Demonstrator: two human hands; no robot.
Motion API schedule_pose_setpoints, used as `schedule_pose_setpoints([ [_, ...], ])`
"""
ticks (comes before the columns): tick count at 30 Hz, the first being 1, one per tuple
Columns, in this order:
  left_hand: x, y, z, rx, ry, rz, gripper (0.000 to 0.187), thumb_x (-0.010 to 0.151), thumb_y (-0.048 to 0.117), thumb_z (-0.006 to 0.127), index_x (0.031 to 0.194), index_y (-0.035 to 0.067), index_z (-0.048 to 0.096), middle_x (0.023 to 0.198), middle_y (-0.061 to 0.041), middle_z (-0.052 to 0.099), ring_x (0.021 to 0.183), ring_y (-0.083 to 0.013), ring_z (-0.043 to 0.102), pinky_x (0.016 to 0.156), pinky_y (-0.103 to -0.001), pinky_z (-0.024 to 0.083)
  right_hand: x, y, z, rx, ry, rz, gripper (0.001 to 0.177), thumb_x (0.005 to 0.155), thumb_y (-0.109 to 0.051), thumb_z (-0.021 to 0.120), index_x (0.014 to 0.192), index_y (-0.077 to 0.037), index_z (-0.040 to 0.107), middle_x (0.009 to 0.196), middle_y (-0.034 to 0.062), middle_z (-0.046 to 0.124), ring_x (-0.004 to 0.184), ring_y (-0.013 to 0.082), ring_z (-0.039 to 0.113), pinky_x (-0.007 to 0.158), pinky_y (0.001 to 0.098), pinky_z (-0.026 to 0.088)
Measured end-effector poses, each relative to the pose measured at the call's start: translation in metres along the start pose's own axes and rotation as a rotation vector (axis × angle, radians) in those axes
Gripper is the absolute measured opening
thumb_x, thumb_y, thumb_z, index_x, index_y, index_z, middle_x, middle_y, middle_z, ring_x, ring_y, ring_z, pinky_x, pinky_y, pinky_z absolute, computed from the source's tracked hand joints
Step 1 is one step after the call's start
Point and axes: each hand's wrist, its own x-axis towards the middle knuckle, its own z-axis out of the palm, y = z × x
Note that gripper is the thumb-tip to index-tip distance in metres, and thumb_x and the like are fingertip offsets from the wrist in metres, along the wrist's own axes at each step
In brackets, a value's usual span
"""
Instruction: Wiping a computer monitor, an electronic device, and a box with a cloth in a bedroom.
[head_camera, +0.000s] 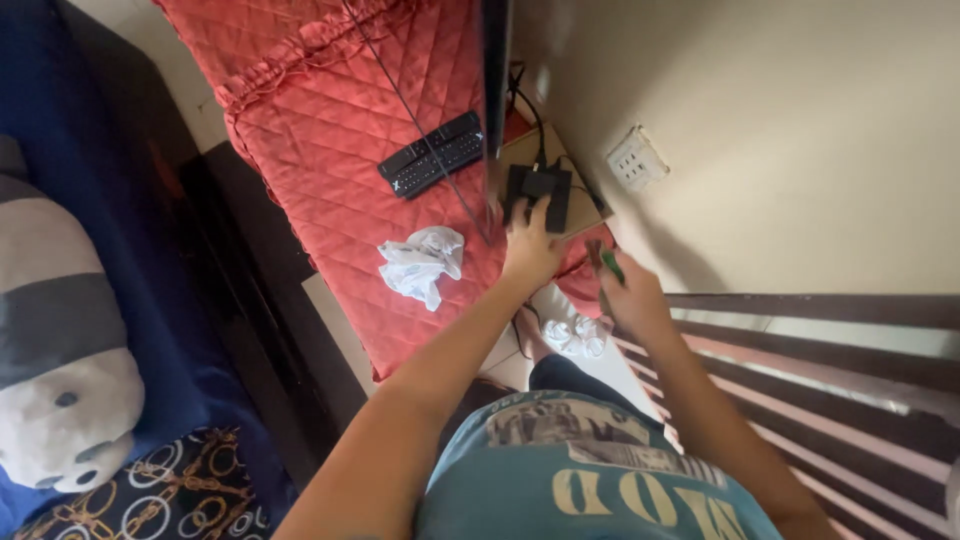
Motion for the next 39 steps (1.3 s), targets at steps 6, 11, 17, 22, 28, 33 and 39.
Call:
schedule_pose_setpoints([
  [6, 0.07, 0.024, 0.011, 0.394, -0.135, -0.065, 0.094, 0.072, 0.015, 0.079, 0.154, 0.024, 0.034, 0.162, -0.024, 0.015, 0.141, -0.0587, 0.027, 0.111, -0.061, 0.03, -0.014, 0.023, -0.014, 0.11, -0.041, 0.051, 0.028, 0.095, -0.02, 0.059, 0.118, -0.006, 0.066, 0.071, 0.01, 0.062, 0.061, 0.0206, 0.06, 0.059, 0.038, 0.048],
  [11, 0.074, -0.007, 0.033, 0.565, -0.191, -0.051, 0.07, 0.088, 0.002, 0.068, 0.148, 0.032, 0.047, 0.169, -0.015, 0.021, 0.145, -0.0511, 0.036, 0.118, -0.052, 0.038, -0.016, 0.032, -0.028, -0.024, -0.048, 0.025, 0.025, 0.096, -0.021, 0.06, 0.114, -0.006, 0.067, 0.072, 0.012, 0.065, 0.064, 0.0206, 0.062, 0.063, 0.0355, 0.05],
  [17, 0.002, 0.053, -0.017, 0.145, -0.117, 0.108, 0.055, 0.088, 0.006, 0.072, 0.138, 0.019, 0.053, 0.162, -0.022, 0.027, 0.138, -0.0534, 0.038, 0.112, -0.053, 0.039, -0.01, 0.049, -0.034, 0.008, -0.005, 0.097, 0.023, 0.094, -0.022, 0.06, 0.109, -0.007, 0.069, 0.074, 0.0135, 0.069, 0.066, 0.0205, 0.065, 0.064, 0.0362, 0.052],
  [22, -0.073, 0.019, -0.064, -0.229, 0.059, 0.285, 0.051, 0.083, 0.005, 0.075, 0.129, 0.004, 0.052, 0.134, -0.019, 0.059, 0.127, -0.0409, 0.057, 0.107, -0.048, 0.047, -0.005, 0.085, -0.024, -0.105, 0.09, -0.044, 0.023, 0.097, -0.021, 0.062, 0.109, -0.003, 0.068, 0.085, 0.0164, 0.07, 0.075, 0.0215, 0.066, 0.073, 0.0372, 0.051],
  [28, -0.115, -0.062, -0.071, 0.035, -0.002, -0.069, 0.048, 0.078, 0.008, 0.078, 0.121, 0.005, 0.058, 0.119, -0.019, 0.064, 0.109, -0.0405, 0.061, 0.093, -0.049, 0.049, 0.047, 0.109, 0.043, 0.829, -0.063, 0.345, 0.03, 0.094, -0.03, 0.076, 0.107, -0.003, 0.071, 0.094, 0.009, 0.074, 0.079, 0.0228, 0.07, 0.071, 0.037, 0.056],
  [33, -0.086, -0.107, 0.023, -0.472, 0.109, -0.292, 0.058, 0.075, 0.007, 0.075, 0.128, 0.009, 0.052, 0.119, -0.015, 0.064, 0.11, -0.0344, 0.064, 0.092, -0.042, 0.053, 0.094, 0.117, 0.096, 0.913, -0.236, 0.541, 0.038, 0.088, -0.039, 0.078, 0.102, -0.006, 0.066, 0.084, 0.0133, 0.069, 0.063, 0.0306, 0.067, 0.051, 0.0468, 0.054],
  [39, -0.043, -0.083, 0.026, -1.347, -0.08, -0.969, 0.052, 0.078, 0.039, 0.07, 0.124, 0.015, 0.061, 0.115, -0.01, 0.065, 0.094, -0.0296, 0.062, 0.077, -0.05, 0.051, 0.09, 0.074, 0.101, 0.857, -0.214, 0.625, 0.037, 0.088, -0.036, 0.077, 0.1, -0.002, 0.068, 0.081, 0.014, 0.07, 0.06, 0.0341, 0.065, 0.046, 0.049, 0.051],
])
